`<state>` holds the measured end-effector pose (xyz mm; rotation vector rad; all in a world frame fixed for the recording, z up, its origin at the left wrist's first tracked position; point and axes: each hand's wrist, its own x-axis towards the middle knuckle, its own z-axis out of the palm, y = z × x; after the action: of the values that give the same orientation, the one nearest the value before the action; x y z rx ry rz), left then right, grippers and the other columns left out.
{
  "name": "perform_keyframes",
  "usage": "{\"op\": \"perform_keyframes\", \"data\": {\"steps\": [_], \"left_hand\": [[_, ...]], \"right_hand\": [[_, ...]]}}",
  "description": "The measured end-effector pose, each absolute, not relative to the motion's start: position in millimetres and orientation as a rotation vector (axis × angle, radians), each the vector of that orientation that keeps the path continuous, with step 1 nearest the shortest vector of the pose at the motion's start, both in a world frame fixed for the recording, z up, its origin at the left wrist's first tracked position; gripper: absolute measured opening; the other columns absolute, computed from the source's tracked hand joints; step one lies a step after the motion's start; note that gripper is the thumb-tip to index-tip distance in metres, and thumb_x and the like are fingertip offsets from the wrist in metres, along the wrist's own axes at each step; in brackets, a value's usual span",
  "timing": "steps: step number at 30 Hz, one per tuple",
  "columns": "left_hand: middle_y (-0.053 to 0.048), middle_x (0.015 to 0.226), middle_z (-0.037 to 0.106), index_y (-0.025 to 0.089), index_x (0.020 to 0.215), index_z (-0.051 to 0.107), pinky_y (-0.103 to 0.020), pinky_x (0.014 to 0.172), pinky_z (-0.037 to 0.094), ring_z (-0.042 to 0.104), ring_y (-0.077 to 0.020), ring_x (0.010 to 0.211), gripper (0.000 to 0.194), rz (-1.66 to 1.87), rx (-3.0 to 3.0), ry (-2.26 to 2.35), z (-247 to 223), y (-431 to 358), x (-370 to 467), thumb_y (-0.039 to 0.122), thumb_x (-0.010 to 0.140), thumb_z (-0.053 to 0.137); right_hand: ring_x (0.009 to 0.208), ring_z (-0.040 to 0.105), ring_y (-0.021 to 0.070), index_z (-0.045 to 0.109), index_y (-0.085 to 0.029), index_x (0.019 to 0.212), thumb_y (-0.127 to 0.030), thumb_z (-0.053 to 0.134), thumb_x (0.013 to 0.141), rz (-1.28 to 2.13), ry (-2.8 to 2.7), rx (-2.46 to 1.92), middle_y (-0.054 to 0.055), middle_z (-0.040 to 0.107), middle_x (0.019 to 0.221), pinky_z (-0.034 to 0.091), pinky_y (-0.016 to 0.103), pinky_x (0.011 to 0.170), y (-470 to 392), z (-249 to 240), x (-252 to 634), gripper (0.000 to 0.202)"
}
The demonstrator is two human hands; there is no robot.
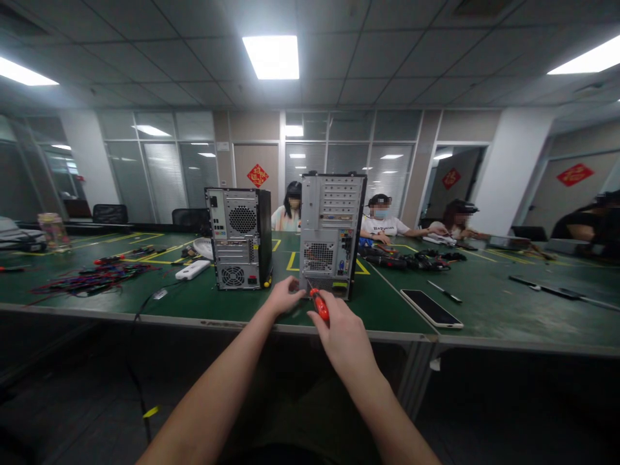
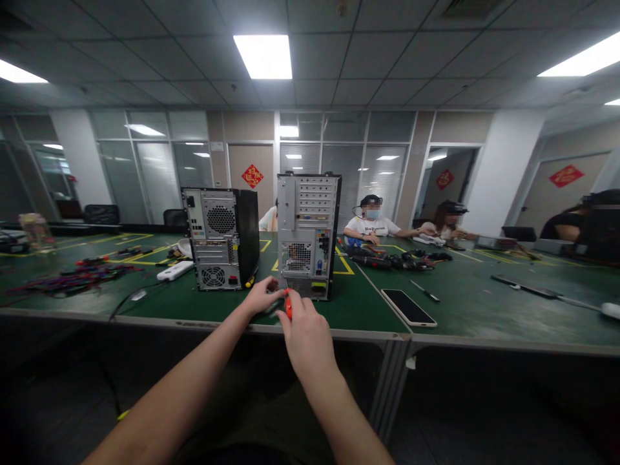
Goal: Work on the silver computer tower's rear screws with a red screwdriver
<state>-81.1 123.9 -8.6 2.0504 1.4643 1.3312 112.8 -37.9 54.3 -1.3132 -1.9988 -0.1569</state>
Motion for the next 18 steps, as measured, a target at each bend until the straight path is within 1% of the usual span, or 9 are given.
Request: {"op": "perform_keyframes", "data": {"steps": [2,3,6,7,9,11,13,16,18], "left_hand": [[-0.004,0.091,0.072,0.019,0.096,0.065,-0.032,0.081,0.052,0.065,-0.0199,0.087,0.029,1.334,2.045,1.470,-9.4,124.9,-81.2,0.043,0.080,0.071],[-0.004,0.091,0.072,0.020,0.096,0.065,-0.032,0.081,0.052,0.066,-0.0198,0.086,0.028,1.336,2.039,1.472,-9.6,125.2,-81.1,0.042,0.080,0.071],[-0.003,0.089,0.071,0.019,0.096,0.065,-0.032,0.081,0.051,0.065,-0.0195,0.085,0.028,1.342,2.038,1.462,-9.6,125.2,-80.2,0.041,0.080,0.071],[-0.003,0.089,0.071,0.019,0.096,0.065,-0.032,0.081,0.051,0.065,-0.0195,0.085,0.028,1.344,2.040,1.463,-9.4,125.0,-79.9,0.041,0.079,0.071],[-0.003,0.089,0.071,0.019,0.095,0.065,-0.032,0.080,0.051,0.065,-0.0196,0.085,0.028,1.342,2.040,1.479,-8.7,124.2,-79.1,0.040,0.078,0.072],[-0.004,0.089,0.071,0.019,0.095,0.065,-0.032,0.080,0.051,0.065,-0.0196,0.085,0.026,1.340,2.028,1.500,-8.2,123.5,-78.5,0.039,0.078,0.072],[-0.004,0.090,0.072,0.020,0.095,0.065,-0.031,0.080,0.051,0.066,-0.0196,0.087,0.026,1.342,2.026,1.504,-8.1,123.2,-78.3,0.039,0.079,0.071],[-0.004,0.091,0.071,0.020,0.096,0.065,-0.031,0.080,0.051,0.065,-0.0197,0.087,0.028,1.340,2.041,1.501,-8.7,124.1,-79.0,0.041,0.079,0.071],[-0.004,0.091,0.071,0.019,0.096,0.065,-0.032,0.081,0.051,0.065,-0.0197,0.086,0.029,1.335,2.051,1.495,-9.4,125.1,-79.8,0.042,0.079,0.071]], "right_hand": [[0.090,0.068,0.0225,0.058,-0.021,0.137,-0.022,0.060,0.098,-0.220,-2.034,-1.323,0.011,0.068,0.115,0.052,0.031,0.076,-38.1,54.3,114.1,0.040],[0.093,0.067,0.0226,0.060,-0.022,0.133,-0.017,0.058,0.097,-0.264,-2.062,-1.302,0.011,0.067,0.118,0.052,0.031,0.078,-38.1,54.2,115.0,0.036],[0.106,0.061,0.0237,0.069,-0.022,0.113,-0.005,0.051,0.093,-0.380,-2.162,-1.166,0.011,0.064,0.125,0.050,0.034,0.089,-38.0,53.7,117.3,0.032],[0.108,0.059,0.0240,0.070,-0.022,0.110,-0.002,0.050,0.092,-0.390,-2.187,-1.124,0.011,0.064,0.126,0.050,0.035,0.092,-37.9,53.4,117.4,0.033],[0.111,0.058,0.0238,0.070,-0.022,0.110,0.000,0.050,0.090,-0.359,-2.204,-1.068,0.010,0.063,0.128,0.049,0.036,0.096,-38.1,52.3,116.6,0.036],[0.109,0.061,0.0225,0.068,-0.022,0.116,-0.003,0.052,0.091,-0.280,-2.175,-1.062,0.010,0.063,0.127,0.049,0.034,0.095,-38.6,51.1,114.8,0.035],[0.101,0.065,0.0216,0.065,-0.021,0.119,-0.009,0.058,0.093,-0.200,-2.116,-1.107,0.009,0.065,0.121,0.050,0.031,0.088,-38.5,50.2,113.1,0.029],[0.085,0.068,0.0215,0.064,-0.019,0.112,-0.023,0.066,0.095,-0.151,-2.019,-1.201,0.007,0.068,0.103,0.048,0.029,0.075,-35.5,49.4,112.3,0.018],[0.077,0.068,0.0215,0.062,-0.018,0.104,-0.031,0.066,0.096,-0.155,-1.960,-1.242,0.005,0.069,0.090,0.045,0.028,0.068,-31.6,48.7,112.6,0.016]]}}
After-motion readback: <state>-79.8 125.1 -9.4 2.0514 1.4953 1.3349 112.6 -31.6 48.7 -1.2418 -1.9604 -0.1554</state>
